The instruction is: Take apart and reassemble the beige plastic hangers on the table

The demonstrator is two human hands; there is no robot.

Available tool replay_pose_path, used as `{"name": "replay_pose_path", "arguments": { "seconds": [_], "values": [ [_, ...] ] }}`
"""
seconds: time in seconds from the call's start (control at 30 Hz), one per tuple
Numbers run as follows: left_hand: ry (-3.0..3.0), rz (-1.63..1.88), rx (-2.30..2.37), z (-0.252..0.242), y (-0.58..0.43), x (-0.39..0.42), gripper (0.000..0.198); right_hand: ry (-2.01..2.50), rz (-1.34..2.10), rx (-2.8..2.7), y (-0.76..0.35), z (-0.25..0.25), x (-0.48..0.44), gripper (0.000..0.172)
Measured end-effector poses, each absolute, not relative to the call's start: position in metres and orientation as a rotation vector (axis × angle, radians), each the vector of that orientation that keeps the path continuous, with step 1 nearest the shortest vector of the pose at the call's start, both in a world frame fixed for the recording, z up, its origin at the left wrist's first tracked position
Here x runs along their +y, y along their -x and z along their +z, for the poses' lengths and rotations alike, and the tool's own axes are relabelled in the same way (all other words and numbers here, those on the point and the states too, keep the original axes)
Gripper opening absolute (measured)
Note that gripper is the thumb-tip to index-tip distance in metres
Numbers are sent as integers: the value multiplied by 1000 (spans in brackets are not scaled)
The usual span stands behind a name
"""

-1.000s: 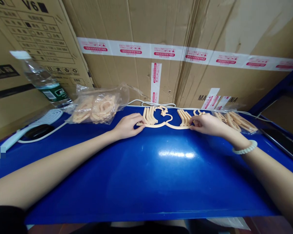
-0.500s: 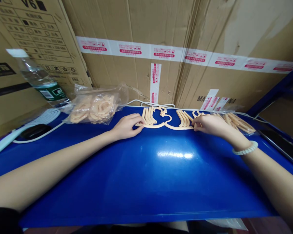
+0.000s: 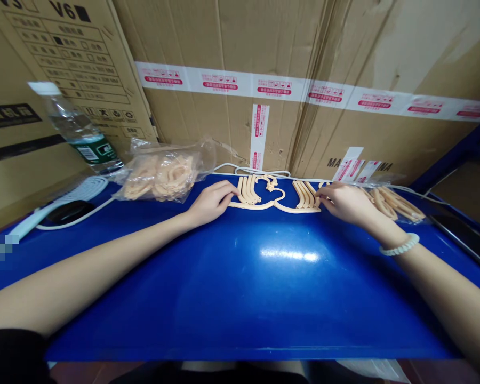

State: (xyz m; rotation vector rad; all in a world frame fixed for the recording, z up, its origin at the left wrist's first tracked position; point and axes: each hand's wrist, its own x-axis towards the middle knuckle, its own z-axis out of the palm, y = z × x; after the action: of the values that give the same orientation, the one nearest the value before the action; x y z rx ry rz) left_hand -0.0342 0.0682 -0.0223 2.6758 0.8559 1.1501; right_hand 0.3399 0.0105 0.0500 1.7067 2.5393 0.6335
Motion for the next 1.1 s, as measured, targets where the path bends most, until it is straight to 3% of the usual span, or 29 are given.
{"name": "replay_pose_path", "arguments": {
  "seconds": [0.13,0.43,1.1],
  "values": [
    [-2716,1142,811,-28,36,77,32,-1649,755,2602,-318,51,-3,23],
    [-2652,999,810,-29,39,85,37,-1152,494,2917,-273,34,-31,28],
    [-2530,933,909,-34,41,96,20,-1133,406,2902,-270,26,-29,29]
  ]
}}
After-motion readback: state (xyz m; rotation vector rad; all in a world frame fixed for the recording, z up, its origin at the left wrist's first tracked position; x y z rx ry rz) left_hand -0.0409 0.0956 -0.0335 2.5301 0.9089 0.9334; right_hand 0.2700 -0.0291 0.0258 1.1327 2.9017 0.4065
